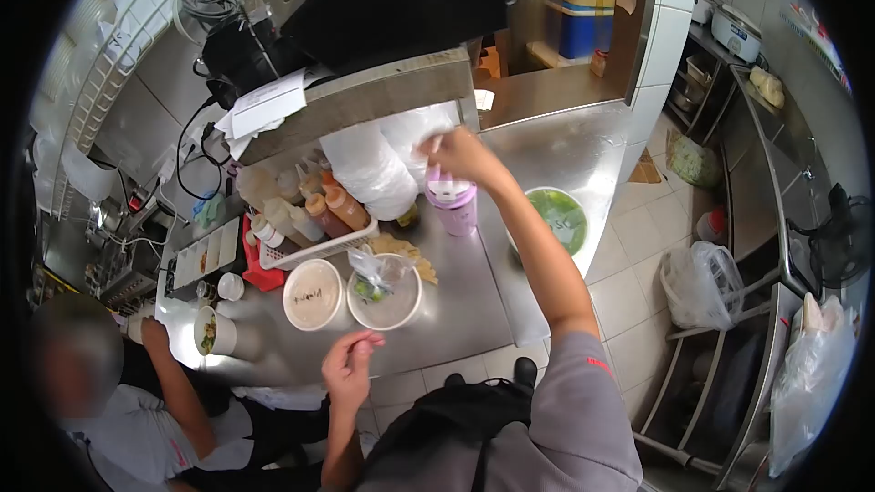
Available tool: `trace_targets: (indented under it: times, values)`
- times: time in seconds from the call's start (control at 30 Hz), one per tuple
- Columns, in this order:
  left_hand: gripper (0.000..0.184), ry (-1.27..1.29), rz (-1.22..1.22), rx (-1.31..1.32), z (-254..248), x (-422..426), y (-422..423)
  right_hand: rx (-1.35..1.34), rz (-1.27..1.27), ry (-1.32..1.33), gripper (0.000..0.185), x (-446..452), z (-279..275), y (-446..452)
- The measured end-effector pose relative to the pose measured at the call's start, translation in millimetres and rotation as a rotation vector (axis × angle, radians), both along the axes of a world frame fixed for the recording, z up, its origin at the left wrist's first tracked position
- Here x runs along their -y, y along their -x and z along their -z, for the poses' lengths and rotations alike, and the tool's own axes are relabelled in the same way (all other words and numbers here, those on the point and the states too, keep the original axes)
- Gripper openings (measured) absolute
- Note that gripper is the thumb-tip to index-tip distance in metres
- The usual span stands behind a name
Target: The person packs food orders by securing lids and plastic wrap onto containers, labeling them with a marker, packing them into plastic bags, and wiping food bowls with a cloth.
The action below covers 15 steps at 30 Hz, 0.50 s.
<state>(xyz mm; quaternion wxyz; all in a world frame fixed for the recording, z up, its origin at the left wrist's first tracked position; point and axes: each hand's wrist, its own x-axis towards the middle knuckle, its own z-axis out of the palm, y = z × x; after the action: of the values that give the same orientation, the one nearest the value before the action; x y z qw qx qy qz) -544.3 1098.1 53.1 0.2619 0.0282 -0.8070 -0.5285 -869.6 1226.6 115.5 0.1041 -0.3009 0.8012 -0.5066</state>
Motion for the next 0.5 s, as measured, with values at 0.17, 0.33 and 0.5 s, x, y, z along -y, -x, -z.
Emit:
trace_targets:
  times: [0.17,0.33,0.5]
  values:
    - [0.023,-0.079,0.257,0.135,4,-68,23,-0.446,0.631,0.476,0.033,58,39,83]
    - [0.026,-0.156,0.203,0.232,13,-88,28,0.195,0.256,1.391,0.014,66,-3,118]
    - [0.027,-0.186,0.116,0.201,21,-103,39,0.431,0.374,1.508,0.024,16,-27,133]
